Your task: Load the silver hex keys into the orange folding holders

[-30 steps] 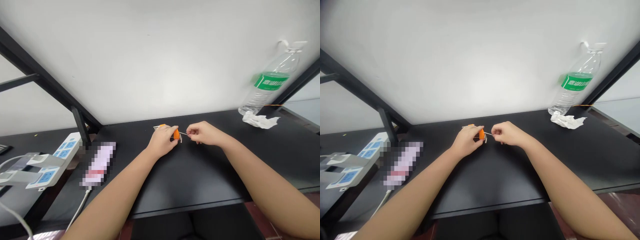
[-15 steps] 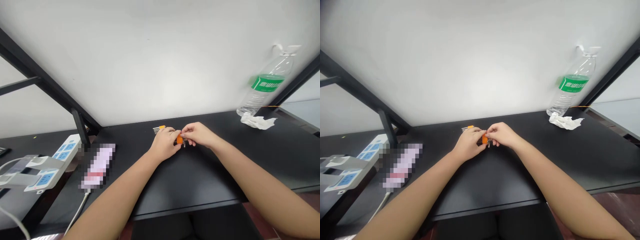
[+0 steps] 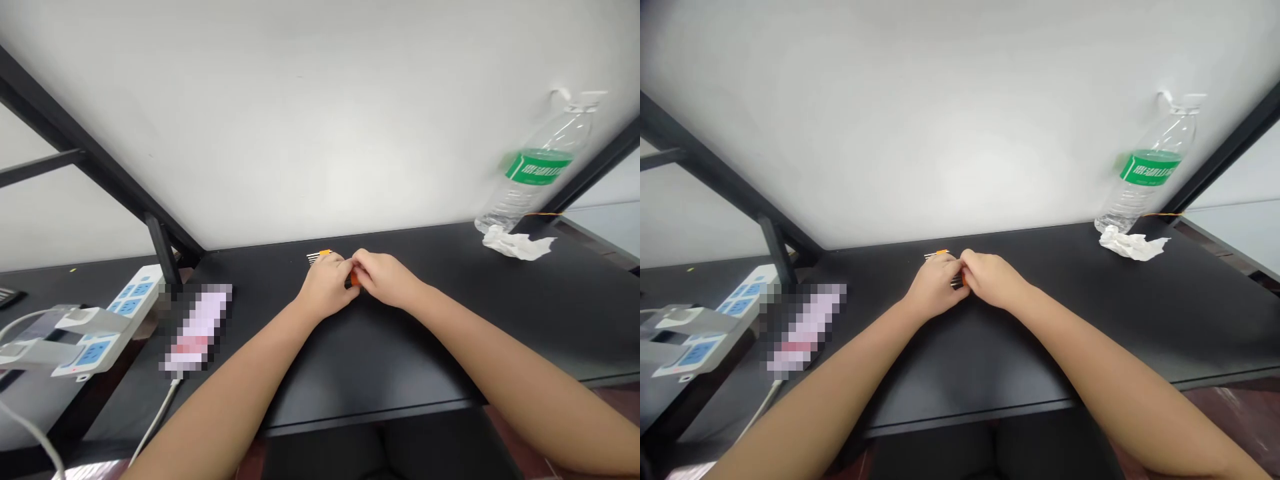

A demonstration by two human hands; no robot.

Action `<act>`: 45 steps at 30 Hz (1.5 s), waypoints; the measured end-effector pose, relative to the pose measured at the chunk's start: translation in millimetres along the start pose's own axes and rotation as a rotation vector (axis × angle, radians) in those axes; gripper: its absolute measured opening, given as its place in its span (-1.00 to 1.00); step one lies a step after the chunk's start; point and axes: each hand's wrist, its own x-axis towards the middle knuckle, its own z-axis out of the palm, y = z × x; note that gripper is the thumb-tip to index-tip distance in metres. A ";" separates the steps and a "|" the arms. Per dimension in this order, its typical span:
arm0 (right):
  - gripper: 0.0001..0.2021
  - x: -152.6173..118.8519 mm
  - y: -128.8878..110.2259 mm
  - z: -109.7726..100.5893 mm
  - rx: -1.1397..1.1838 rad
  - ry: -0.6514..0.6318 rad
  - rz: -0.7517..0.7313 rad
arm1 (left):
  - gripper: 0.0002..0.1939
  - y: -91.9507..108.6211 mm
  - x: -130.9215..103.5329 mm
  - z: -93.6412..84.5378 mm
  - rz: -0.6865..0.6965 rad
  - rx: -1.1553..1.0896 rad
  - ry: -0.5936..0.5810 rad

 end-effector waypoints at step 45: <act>-0.86 -4.2 31.9 -42.3 0.495 -0.173 0.462 | -0.53 -13.3 -2.2 6.3 0.072 -0.067 0.029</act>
